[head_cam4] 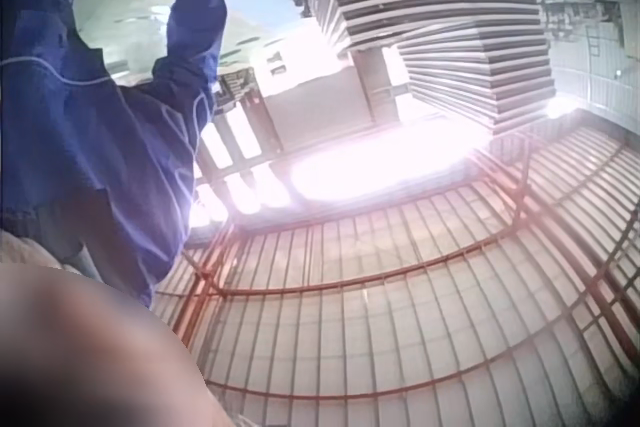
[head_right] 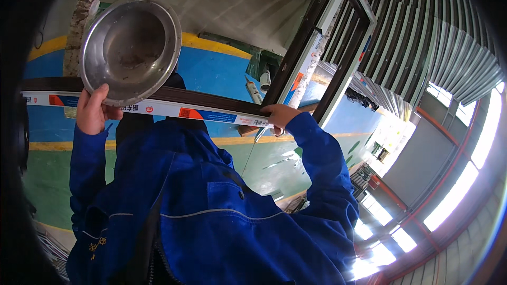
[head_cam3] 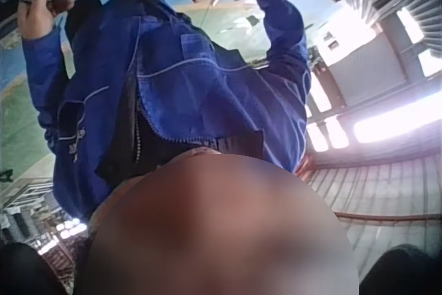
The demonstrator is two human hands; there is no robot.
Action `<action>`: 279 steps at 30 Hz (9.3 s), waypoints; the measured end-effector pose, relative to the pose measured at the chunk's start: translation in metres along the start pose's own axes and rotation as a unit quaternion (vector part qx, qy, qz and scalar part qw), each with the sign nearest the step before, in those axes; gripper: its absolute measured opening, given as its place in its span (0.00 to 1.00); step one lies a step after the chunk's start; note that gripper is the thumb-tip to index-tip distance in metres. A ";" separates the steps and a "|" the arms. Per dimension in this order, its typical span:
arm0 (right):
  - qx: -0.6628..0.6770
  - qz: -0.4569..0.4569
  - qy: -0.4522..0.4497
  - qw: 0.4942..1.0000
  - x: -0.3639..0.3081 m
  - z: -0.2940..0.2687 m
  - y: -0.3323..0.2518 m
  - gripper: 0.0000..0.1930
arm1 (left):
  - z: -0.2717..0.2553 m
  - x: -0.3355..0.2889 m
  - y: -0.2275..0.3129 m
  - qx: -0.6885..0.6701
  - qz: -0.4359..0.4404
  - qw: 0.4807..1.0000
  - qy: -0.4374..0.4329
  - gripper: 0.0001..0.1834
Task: Applying sealant to the joints of a window frame with a caulk gun and smoothing it out with a finger.
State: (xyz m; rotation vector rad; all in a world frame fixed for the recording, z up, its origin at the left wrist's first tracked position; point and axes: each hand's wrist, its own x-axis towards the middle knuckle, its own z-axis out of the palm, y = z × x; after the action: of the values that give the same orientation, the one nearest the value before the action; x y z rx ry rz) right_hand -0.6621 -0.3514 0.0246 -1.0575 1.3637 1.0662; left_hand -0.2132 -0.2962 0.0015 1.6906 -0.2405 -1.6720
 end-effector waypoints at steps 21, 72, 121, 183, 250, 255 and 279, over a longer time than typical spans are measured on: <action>-0.228 -0.047 0.147 0.961 -0.010 0.011 0.018 0.21 | 0.018 0.009 0.010 0.017 0.000 1.000 -0.002 0.22; 0.055 -0.095 0.573 0.812 -0.047 -0.154 -0.137 0.45 | 0.034 -0.013 0.095 0.084 0.076 0.981 -0.158 0.18; 0.317 0.064 0.598 0.733 0.105 -0.377 -0.090 0.53 | 0.097 0.013 0.092 0.025 0.048 0.998 0.025 0.21; 0.240 -0.424 0.335 0.807 -0.051 -0.175 -0.118 0.33 | 0.067 -0.013 0.077 0.063 0.032 0.995 -0.072 0.19; -0.130 -0.400 0.495 0.760 0.040 0.062 0.221 0.42 | 0.272 -0.179 -0.136 0.062 0.066 0.996 -0.003 0.21; -0.173 -0.389 0.449 0.785 0.036 0.051 0.217 0.42 | 0.268 -0.177 -0.137 0.055 0.070 0.996 0.010 0.20; -0.154 -0.419 0.446 0.776 0.050 0.048 0.229 0.40 | 0.274 -0.174 -0.142 0.037 0.050 0.997 0.037 0.21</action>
State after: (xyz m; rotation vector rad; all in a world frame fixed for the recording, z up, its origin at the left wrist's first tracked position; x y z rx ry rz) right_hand -0.8784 -0.2585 -0.0180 -2.3216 1.1416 0.0408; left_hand -0.5407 -0.1893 0.0844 1.7613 -0.3487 -1.5417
